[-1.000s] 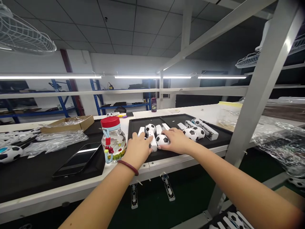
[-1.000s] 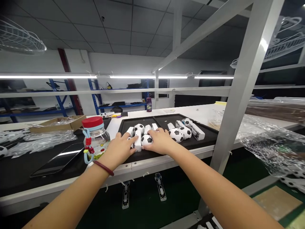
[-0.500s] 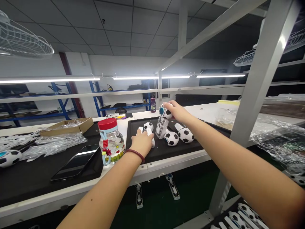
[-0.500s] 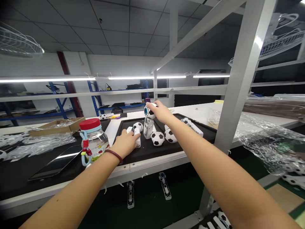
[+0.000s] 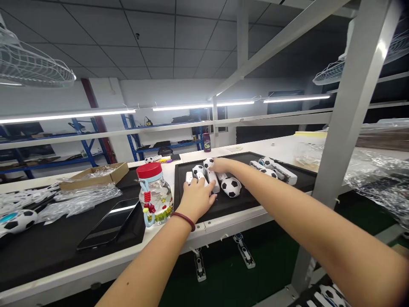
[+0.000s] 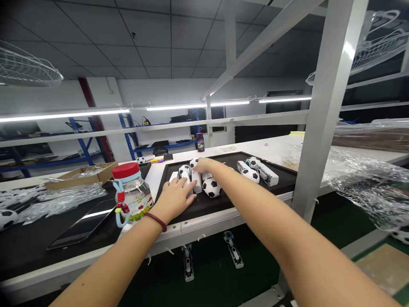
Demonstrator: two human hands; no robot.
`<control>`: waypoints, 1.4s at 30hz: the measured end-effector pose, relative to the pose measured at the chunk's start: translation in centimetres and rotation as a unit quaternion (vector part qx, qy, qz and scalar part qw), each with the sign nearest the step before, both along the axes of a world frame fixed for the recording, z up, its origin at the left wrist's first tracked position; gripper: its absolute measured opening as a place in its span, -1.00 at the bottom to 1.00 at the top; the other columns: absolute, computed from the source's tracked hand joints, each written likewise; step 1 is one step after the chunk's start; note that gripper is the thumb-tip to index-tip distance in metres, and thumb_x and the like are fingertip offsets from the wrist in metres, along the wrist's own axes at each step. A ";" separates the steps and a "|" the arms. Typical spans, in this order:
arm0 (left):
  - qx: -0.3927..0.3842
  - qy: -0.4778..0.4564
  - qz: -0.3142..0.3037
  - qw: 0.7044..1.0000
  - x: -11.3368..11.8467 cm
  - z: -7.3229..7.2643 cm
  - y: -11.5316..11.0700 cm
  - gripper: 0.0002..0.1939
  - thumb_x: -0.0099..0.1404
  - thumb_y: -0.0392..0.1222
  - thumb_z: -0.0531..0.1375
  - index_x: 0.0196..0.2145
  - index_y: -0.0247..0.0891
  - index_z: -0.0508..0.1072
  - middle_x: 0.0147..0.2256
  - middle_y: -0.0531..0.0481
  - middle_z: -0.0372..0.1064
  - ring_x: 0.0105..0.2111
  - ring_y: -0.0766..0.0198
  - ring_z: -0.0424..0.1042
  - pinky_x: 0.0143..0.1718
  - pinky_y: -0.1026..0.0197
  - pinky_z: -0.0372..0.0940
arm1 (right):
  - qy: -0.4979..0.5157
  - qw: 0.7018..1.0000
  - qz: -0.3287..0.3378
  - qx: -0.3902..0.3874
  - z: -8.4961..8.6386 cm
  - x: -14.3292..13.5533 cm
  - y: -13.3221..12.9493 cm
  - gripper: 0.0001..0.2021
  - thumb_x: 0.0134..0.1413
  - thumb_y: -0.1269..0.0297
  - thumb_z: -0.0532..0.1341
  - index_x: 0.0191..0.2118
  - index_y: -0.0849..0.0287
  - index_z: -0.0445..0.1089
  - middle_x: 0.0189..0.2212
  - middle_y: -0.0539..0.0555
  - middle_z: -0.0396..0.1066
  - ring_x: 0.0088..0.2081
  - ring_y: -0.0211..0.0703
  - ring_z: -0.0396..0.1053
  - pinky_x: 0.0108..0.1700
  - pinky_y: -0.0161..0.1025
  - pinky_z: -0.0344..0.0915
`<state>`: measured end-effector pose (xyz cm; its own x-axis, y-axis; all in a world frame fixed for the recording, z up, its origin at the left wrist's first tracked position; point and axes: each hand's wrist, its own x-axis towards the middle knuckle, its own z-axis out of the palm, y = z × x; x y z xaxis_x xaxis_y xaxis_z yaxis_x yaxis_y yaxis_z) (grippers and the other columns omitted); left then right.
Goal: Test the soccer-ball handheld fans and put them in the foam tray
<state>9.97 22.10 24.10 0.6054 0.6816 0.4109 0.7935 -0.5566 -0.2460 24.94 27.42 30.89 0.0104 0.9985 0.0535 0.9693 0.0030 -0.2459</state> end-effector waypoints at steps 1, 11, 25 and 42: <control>-0.007 0.001 0.005 1.000 0.1 0.1 0.2 -0.56 0.24 0.02 0.01 0.07 -0.01 0.19 -0.05 -0.13 0.25 -0.08 -0.05 0.18 -0.16 -0.13 0.18 | -0.012 1.000 0.015 -0.012 -0.2 -0.1 -0.9 -0.64 0.14 0.15 0.10 0.00 0.23 0.23 -0.06 0.16 0.30 -0.11 -0.08 0.31 -0.09 -0.03 0.27; -0.061 -0.058 0.059 0.995 1.7 1.2 0.1 -0.64 0.18 -0.17 0.09 -0.04 -0.13 0.30 0.07 -0.19 0.05 0.09 -0.12 0.01 -0.09 -0.08 0.19 | -0.110 0.994 0.002 -0.004 -3.2 0.4 -8.2 -0.34 -0.21 0.33 0.27 0.12 0.17 0.14 0.00 0.38 0.18 -0.13 0.30 0.33 -0.20 0.00 0.26; -0.183 -0.040 0.149 0.971 0.1 1.7 4.1 -0.38 0.13 -0.21 0.14 0.14 -0.06 0.07 0.10 -0.26 -0.02 0.00 -0.12 0.23 -0.07 0.03 0.16 | -0.012 0.999 0.030 0.001 -4.3 2.4 -2.5 -0.14 -0.25 -0.19 0.22 0.20 0.01 -0.02 0.15 0.27 0.00 0.01 0.19 0.25 -0.07 -0.04 0.23; -0.230 -0.058 0.308 0.921 3.8 3.6 10.4 -0.43 0.21 -0.07 0.13 0.14 -0.20 0.08 0.15 -0.18 -0.04 0.07 -0.05 0.10 -0.02 -0.17 0.15 | -0.025 0.994 0.109 0.004 -3.5 1.1 7.2 -0.55 0.07 0.14 0.18 0.08 0.13 0.19 0.08 0.17 0.17 0.02 0.01 0.22 0.02 0.05 0.19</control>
<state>13.77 32.52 27.69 0.0149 0.9994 0.0299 0.9998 -0.0152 0.0108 25.99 34.58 27.43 -0.2094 0.9762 0.0568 0.9564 0.2165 -0.1960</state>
